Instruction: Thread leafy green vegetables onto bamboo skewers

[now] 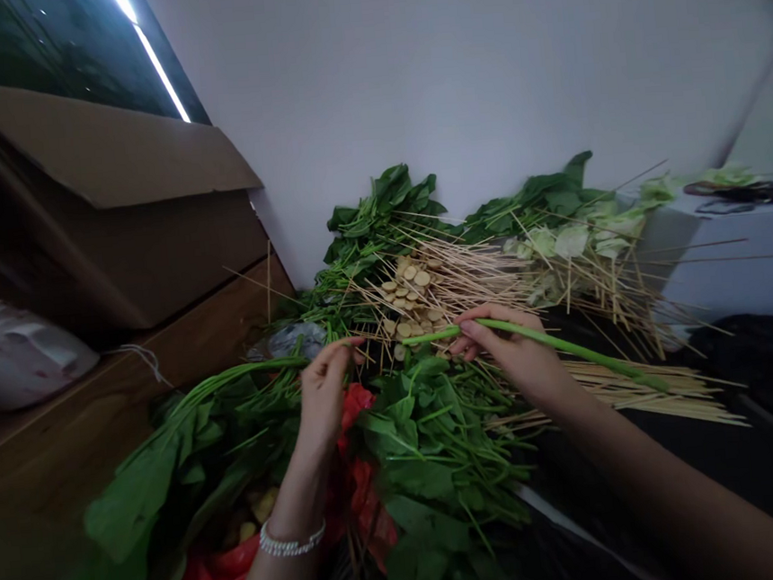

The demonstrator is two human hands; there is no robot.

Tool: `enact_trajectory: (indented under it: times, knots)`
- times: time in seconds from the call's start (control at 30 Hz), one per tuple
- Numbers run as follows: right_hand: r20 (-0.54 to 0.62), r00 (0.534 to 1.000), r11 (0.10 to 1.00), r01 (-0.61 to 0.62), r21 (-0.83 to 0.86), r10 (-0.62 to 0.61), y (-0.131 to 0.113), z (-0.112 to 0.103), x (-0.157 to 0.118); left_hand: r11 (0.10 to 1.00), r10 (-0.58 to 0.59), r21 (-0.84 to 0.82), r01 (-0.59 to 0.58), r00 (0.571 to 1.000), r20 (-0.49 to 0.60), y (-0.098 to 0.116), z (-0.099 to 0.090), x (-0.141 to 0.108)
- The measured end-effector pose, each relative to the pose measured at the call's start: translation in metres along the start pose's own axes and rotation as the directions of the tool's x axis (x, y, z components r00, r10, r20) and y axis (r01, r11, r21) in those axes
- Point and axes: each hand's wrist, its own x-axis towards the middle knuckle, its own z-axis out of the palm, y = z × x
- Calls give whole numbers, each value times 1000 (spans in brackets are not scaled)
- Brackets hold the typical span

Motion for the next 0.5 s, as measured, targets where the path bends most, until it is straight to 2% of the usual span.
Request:
enact_trajectory:
  times: [0.07, 0.1, 0.13, 0.23, 0.27, 0.4, 0.47, 0.5]
  knots:
    - [10, 1000, 1000, -17, -10, 18, -1, 0, 0, 998, -18, 68, 1, 966, 257, 7, 8, -8]
    - [19, 1000, 1000, -22, -16, 22, 0, 0, 0, 996, -7, 90, -22, 950, 313, 9, 12, -11]
    - [28, 999, 1000, -22, -21, 23, 0, 1, -1, 994, 16, 99, -50, 949, 314, 11, 14, -14]
    - [56, 998, 999, -12, -35, 14, 2, 5, -3, 986, 99, 110, -124, 974, 206, 20, 18, -16]
    - [70, 997, 999, -12, -36, 15, 2, 7, -5, 981, 112, 134, -143, 970, 218, 24, 17, -17]
    - [207, 977, 998, -52, -20, 55, 0, 14, -11, 880, 111, 377, -289, 896, 429, 45, 15, -26]
    - [306, 948, 995, -100, 17, 90, -3, 15, -14, 847, 53, 445, -290, 880, 472, 54, 9, -33]
    - [355, 928, 991, -131, 36, 109, -4, 14, -15, 865, 17, 439, -244, 888, 459, 58, 4, -36]
